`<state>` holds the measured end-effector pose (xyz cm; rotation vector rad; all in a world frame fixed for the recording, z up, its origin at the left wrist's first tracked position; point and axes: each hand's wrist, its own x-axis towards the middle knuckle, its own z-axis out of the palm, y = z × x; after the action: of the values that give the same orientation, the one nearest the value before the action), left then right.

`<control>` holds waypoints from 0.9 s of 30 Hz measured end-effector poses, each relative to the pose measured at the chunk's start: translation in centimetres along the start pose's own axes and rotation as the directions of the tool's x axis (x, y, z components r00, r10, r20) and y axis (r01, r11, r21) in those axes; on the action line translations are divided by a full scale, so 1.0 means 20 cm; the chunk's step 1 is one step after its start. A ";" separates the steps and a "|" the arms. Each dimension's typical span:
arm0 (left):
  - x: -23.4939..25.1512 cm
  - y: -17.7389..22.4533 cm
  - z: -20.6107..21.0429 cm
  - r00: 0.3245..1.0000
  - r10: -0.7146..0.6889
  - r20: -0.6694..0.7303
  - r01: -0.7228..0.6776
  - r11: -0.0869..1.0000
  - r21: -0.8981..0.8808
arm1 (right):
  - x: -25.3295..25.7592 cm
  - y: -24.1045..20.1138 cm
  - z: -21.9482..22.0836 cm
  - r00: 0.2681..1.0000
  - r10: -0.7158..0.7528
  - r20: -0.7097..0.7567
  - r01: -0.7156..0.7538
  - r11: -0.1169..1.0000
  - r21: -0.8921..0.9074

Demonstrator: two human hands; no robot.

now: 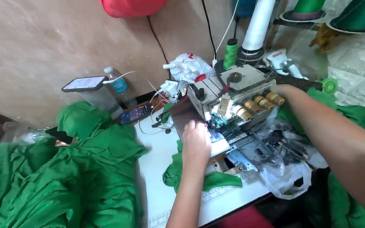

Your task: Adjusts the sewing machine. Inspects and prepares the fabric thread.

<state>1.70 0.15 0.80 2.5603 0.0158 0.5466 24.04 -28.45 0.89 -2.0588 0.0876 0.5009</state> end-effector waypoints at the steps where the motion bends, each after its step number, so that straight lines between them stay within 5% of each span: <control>1: 0.00 0.00 -0.01 1.000 -0.009 0.012 0.009 1.000 -0.005 | -0.01 -0.02 0.00 1.000 0.025 -0.008 -0.025 1.000 -0.007; 7: 0.00 0.01 -0.01 0.999 -0.033 0.043 0.032 0.999 0.018 | -0.08 -0.11 0.02 0.996 0.025 -0.091 -0.044 0.975 -0.218; 14: -0.01 0.01 0.00 0.999 -0.026 0.043 0.025 0.999 0.036 | 0.06 0.10 -0.03 0.981 -0.191 0.024 0.191 0.981 -0.027; 21: -0.01 0.00 0.00 0.999 -0.029 0.041 0.027 0.999 0.031 | -0.24 0.09 0.10 0.937 -0.316 -0.152 0.305 0.948 -0.092; 27: 0.00 -0.01 -0.02 0.999 -0.016 0.038 0.017 0.999 -0.033 | -0.26 0.08 0.10 0.930 -0.338 -0.143 0.337 0.941 -0.028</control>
<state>1.54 0.56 0.98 2.5349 0.0145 0.4885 18.21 -28.34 0.66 -2.0556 -0.1798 0.1369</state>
